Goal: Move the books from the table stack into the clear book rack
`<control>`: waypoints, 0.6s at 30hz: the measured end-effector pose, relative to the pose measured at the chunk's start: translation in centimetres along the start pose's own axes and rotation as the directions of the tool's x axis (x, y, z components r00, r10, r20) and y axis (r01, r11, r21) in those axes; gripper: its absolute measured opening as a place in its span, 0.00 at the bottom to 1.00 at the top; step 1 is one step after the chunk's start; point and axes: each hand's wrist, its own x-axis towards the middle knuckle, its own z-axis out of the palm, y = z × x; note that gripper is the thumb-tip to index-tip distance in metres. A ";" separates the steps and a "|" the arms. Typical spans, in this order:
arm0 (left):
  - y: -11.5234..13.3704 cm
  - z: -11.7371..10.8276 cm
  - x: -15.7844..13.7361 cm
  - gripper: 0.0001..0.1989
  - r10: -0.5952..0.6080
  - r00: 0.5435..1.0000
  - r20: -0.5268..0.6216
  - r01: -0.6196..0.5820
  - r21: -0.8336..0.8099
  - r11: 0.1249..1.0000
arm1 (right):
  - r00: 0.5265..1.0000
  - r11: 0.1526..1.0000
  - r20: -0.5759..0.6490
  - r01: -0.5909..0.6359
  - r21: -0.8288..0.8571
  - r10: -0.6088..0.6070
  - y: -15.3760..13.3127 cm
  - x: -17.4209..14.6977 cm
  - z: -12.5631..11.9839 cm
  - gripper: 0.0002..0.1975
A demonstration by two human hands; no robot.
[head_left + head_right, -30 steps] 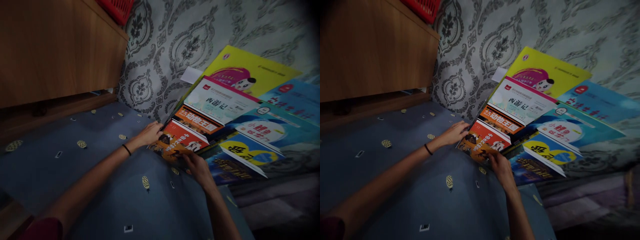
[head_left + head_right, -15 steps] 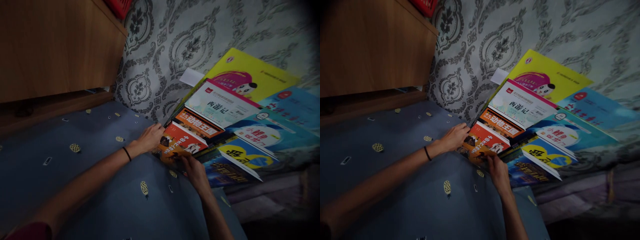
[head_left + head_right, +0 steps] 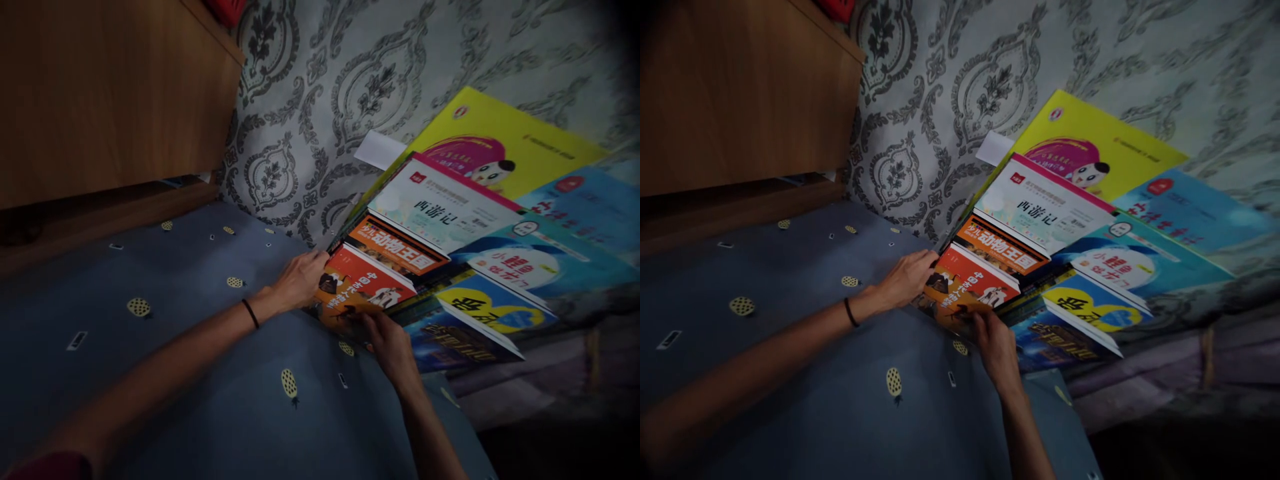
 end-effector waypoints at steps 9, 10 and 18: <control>-0.4 0.4 -0.2 0.09 0.039 0.999 -0.003 -0.038 0.069 0.997 | 1.000 0.999 -0.024 -0.005 0.050 0.006 -0.3 -0.3 0.3 0.23; -0.4 0.4 -0.2 0.09 0.043 0.999 -0.004 -0.043 0.077 0.996 | 1.000 0.998 -0.021 -0.002 0.060 0.003 -0.4 -0.4 0.2 0.24; 0.0 -0.4 0.0 0.08 0.005 0.999 0.036 -0.008 0.080 0.997 | 0.997 0.993 -0.074 -0.005 0.119 0.013 -1.6 -0.7 -0.1 0.20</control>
